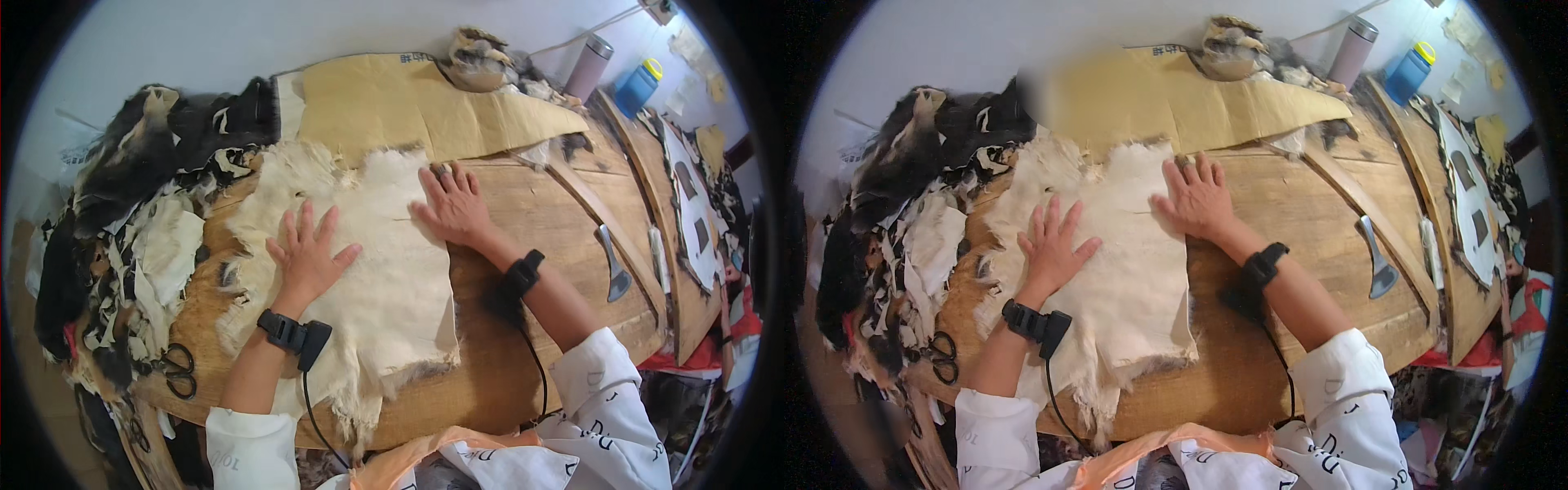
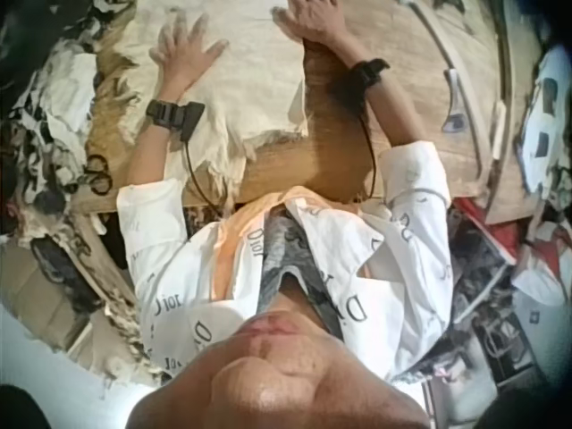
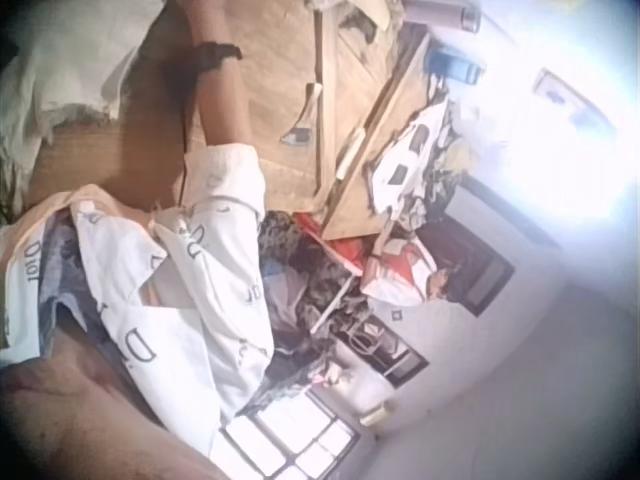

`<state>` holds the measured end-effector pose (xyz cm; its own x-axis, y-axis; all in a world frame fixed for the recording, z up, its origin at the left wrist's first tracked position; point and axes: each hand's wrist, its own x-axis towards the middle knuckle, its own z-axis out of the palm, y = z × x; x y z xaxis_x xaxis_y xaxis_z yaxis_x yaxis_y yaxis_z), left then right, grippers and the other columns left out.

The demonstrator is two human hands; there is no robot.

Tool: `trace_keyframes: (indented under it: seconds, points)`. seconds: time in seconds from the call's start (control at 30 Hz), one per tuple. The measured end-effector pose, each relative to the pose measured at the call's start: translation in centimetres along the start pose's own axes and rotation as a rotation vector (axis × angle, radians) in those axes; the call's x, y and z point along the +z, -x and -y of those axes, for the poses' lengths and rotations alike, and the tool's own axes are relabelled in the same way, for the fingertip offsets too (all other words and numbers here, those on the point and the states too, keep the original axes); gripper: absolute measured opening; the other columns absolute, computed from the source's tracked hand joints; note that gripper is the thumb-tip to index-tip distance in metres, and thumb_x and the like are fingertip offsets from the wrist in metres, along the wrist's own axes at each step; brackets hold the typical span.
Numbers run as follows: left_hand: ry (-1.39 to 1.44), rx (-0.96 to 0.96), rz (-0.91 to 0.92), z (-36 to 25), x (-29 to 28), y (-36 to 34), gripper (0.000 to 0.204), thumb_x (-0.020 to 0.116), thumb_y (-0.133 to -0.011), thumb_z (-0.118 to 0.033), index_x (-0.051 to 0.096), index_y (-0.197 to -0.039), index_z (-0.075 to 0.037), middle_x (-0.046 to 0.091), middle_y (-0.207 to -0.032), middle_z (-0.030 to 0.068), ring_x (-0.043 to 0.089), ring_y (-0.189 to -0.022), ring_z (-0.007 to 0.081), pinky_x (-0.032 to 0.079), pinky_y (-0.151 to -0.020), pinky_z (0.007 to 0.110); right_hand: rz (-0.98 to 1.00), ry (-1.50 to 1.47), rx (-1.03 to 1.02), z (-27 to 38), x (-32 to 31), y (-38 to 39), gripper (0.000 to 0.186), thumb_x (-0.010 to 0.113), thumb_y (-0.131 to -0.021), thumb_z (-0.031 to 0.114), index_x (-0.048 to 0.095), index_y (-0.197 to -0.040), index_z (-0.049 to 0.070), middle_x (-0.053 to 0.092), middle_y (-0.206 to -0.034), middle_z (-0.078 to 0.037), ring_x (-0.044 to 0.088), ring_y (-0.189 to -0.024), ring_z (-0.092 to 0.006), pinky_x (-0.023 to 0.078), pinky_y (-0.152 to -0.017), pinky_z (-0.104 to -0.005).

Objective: The recorder uses a specialized hand blade and a needle and thread to trim and sew pieces of animal fur/pelt together on a wooden table.

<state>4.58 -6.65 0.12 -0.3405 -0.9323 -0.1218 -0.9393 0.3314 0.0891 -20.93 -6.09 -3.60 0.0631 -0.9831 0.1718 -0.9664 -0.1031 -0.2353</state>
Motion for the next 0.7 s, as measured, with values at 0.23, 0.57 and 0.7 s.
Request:
trace_keyframes:
  seconds: [0.23, 0.57, 0.7]
  points:
    - [-0.039, -0.065, 0.011, 0.7, 0.4, 0.1, 0.067, 0.045, -0.083, -0.058, 0.027, -0.140, -0.027, 0.013, -0.149, 0.0112, 0.008, -0.136, 0.0362, 0.011, -0.099, 0.067, -0.063, -0.052, 0.042, 3.6, -2.8, 4.9, 0.063, 0.048, -0.086, 0.035, 0.034, -0.128, -0.010, 0.041, -0.124, -0.032, 0.033, -0.123, -0.0434, 0.029, -0.101, -0.0493]
    - [0.026, -0.041, -0.036, 0.6, 0.8, -0.2, 0.060, 0.038, -0.088, -0.054, 0.029, -0.140, -0.026, 0.014, -0.150, 0.0097, 0.009, -0.137, 0.0351, 0.005, -0.100, 0.066, -0.070, -0.022, 0.043, 7.9, -1.3, 13.2, 0.072, 0.035, -0.089, 0.052, 0.030, -0.135, -0.003, 0.026, -0.142, -0.024, 0.019, -0.134, -0.0372, 0.013, -0.110, -0.0441]
    - [-0.011, -0.031, -0.047, -0.2, 0.7, -0.3, 0.058, 0.038, -0.089, -0.052, 0.030, -0.140, -0.025, 0.016, -0.149, 0.0087, 0.012, -0.136, 0.0345, 0.010, -0.102, 0.064, -0.091, -0.011, 0.111, 7.0, -1.3, 14.1, 0.074, 0.036, -0.087, 0.054, 0.031, -0.134, -0.004, 0.026, -0.142, -0.023, 0.017, -0.135, -0.0360, 0.010, -0.110, -0.0438]
